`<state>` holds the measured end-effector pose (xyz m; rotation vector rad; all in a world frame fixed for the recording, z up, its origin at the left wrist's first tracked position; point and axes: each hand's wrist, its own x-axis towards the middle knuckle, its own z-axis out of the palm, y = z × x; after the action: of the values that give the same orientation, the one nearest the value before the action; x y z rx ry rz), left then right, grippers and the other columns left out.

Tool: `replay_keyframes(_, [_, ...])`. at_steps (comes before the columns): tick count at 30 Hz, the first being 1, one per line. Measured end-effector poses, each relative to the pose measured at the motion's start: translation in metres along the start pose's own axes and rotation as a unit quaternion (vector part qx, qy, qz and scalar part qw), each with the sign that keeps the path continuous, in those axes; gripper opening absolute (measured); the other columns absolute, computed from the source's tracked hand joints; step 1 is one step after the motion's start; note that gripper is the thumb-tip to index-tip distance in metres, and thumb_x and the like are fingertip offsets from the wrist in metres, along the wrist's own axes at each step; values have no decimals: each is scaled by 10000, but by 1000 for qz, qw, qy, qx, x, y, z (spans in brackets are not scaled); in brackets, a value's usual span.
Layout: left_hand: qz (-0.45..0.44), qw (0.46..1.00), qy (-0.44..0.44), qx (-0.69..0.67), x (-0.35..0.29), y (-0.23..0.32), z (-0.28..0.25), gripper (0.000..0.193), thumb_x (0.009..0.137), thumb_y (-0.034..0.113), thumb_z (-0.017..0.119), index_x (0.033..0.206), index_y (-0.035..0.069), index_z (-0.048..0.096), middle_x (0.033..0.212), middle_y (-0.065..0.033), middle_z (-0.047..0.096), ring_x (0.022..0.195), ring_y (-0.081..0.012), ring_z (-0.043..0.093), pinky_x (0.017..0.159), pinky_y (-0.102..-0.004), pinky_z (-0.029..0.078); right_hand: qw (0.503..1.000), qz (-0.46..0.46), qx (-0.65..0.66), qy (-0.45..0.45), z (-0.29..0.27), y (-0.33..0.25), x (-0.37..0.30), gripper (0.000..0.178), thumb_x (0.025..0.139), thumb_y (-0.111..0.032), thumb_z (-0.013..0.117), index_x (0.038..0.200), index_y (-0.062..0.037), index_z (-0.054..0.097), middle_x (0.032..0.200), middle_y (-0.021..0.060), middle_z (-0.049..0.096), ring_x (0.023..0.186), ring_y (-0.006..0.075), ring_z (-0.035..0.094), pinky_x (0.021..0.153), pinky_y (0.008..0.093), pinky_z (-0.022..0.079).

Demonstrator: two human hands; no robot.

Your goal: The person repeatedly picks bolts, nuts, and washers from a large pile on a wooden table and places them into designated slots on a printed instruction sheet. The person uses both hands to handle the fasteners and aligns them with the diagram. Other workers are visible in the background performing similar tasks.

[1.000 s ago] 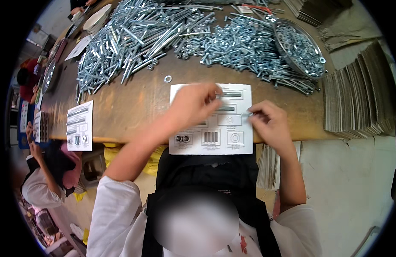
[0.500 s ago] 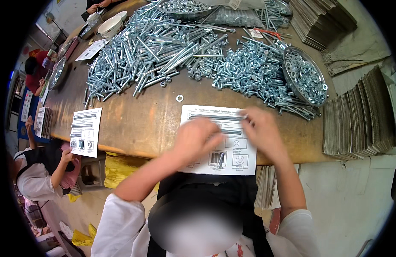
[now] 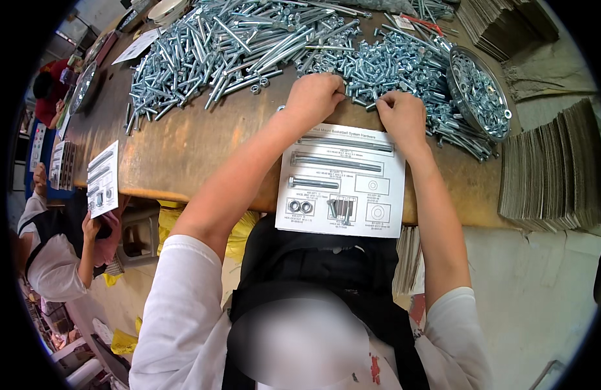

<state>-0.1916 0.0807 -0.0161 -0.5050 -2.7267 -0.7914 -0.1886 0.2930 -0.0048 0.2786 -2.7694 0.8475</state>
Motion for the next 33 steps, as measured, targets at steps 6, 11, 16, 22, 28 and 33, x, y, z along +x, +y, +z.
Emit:
replay_keyframes(6, [-16,988,4,-154,-79,49,-69,112,855,152,752,892,51,720,839,-100,713,770,-242,697,669,-347,529,977,-68,190,-67,-47,-41,-74,105,841,-126,676,870,-52,744,784,101,705,670,280,671,642,348,531])
replay_keyframes(11, [19,991,7,-136,-163,80,-81,127,762,100,804,823,77,695,816,-58,699,758,-273,659,670,-378,514,951,-234,136,-147,-40,-74,-122,65,808,-139,702,793,-76,688,753,60,629,675,270,649,597,385,508])
replay_keyframes(16, [78,995,25,-62,-181,95,-74,171,679,79,806,808,102,695,791,-19,673,776,-233,616,757,-377,482,944,-269,34,-187,-29,-72,-129,104,815,-158,688,762,-78,648,798,56,606,733,258,650,610,393,512])
replay_keyframes(22, [94,996,-7,5,-181,97,-55,157,677,103,798,785,108,683,783,-8,648,841,-214,597,877,-392,465,956,-210,28,-205,-42,-65,-134,78,833,-179,715,849,-103,714,808,53,630,735,262,660,608,393,510])
replay_keyframes(28, [89,996,-16,-11,-179,97,-48,168,685,109,797,806,102,681,786,-21,649,846,-228,596,897,-407,463,969,-161,115,-146,-34,-51,-139,50,823,-128,722,858,-93,716,788,71,639,667,269,644,584,369,500])
replay_keyframes(33, [74,996,-22,-45,-180,98,-47,197,700,124,807,845,93,677,784,-33,638,839,-246,589,865,-398,463,983,-86,150,-61,-51,-49,-142,44,810,-57,725,852,-68,718,759,92,639,616,264,629,554,337,484])
